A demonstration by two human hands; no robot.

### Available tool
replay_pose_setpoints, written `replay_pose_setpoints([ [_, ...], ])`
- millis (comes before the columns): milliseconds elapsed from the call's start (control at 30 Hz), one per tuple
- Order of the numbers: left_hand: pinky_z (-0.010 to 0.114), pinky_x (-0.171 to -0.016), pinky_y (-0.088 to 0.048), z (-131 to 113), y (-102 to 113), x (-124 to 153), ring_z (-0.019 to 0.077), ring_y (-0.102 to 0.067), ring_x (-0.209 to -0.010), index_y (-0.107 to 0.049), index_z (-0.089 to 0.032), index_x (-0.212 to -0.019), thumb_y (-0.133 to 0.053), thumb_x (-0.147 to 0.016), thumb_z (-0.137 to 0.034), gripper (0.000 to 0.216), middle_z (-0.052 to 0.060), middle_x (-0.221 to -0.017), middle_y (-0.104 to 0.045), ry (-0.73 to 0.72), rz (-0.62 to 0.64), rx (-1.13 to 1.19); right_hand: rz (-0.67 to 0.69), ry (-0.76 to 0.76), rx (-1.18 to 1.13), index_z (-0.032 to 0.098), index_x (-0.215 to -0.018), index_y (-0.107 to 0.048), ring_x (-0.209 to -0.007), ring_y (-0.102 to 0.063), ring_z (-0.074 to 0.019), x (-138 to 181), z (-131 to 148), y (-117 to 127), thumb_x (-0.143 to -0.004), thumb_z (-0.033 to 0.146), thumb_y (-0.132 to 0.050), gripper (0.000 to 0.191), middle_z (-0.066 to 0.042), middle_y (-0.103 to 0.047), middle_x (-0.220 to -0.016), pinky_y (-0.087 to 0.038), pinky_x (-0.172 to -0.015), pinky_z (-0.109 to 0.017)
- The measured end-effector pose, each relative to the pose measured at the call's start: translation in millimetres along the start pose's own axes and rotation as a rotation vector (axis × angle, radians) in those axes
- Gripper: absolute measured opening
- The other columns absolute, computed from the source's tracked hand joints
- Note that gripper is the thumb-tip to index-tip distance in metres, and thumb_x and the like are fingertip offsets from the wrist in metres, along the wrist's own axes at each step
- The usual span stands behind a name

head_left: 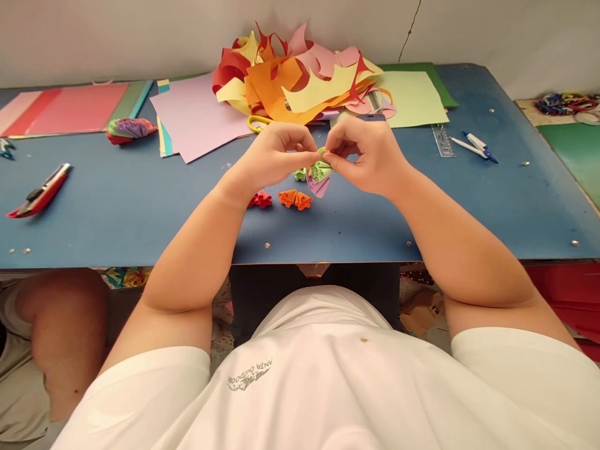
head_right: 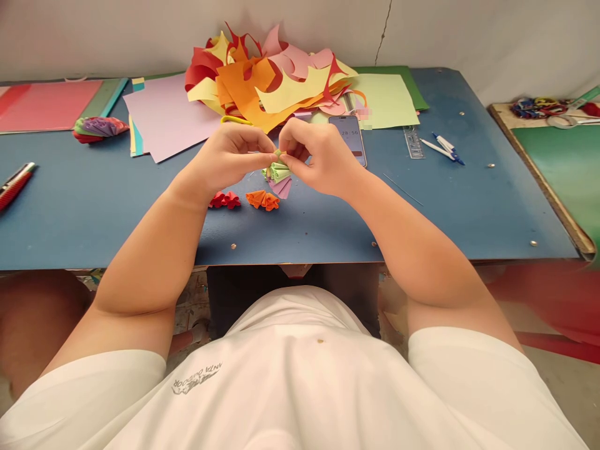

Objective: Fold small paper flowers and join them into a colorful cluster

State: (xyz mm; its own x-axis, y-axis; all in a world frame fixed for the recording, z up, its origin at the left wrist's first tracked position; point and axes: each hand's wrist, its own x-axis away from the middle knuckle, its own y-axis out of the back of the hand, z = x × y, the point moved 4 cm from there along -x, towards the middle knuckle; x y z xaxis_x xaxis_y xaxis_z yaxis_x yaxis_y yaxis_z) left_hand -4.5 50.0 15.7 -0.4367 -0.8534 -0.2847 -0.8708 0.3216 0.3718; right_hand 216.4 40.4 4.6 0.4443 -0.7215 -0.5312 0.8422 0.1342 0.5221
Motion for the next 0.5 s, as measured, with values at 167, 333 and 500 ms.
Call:
replay_pose_setpoints([
  [167, 0.039, -0.088, -0.072, 2.1, 1.7, -0.1, 0.0206, -0.08, -0.087, -0.085, -0.025, -0.081, -0.105, -0.095, -0.034, 0.026, 0.002, -0.078, -0.075, -0.035, -0.011, 0.001, -0.01, 0.012, 0.005, 0.031, -0.108, -0.081, -0.092, -0.086, -0.0255, 0.0, 1.5, -4.8, -0.116, 0.043, -0.091, 0.017, -0.003, -0.088, -0.101, -0.08, -0.092, -0.046],
  [333, 0.039, -0.086, -0.073, 2.4, 0.3, 0.8, 0.0205, -0.081, -0.087, -0.082, -0.025, -0.083, -0.106, -0.097, -0.037, 0.03, 0.003, -0.082, -0.077, -0.018, -0.047, -0.05, -0.057, -0.023, -0.006, 0.034, -0.115, -0.081, -0.094, -0.089, -0.0284, 2.7, 0.4, -5.0, -0.111, 0.046, -0.1, 0.023, -0.003, -0.089, -0.103, -0.082, -0.094, -0.049],
  [500, 0.039, -0.086, -0.076, 0.2, -0.4, 1.7, 0.0236, -0.086, -0.096, -0.081, -0.024, -0.088, -0.104, -0.097, -0.038, 0.028, 0.005, -0.089, -0.083, -0.007, -0.07, -0.093, -0.059, -0.024, 0.009, 0.033, -0.114, -0.082, -0.097, -0.092, -0.0296, 4.2, -2.1, -4.7, -0.111, 0.045, -0.099, 0.021, -0.004, -0.091, -0.103, -0.084, -0.1, -0.052],
])
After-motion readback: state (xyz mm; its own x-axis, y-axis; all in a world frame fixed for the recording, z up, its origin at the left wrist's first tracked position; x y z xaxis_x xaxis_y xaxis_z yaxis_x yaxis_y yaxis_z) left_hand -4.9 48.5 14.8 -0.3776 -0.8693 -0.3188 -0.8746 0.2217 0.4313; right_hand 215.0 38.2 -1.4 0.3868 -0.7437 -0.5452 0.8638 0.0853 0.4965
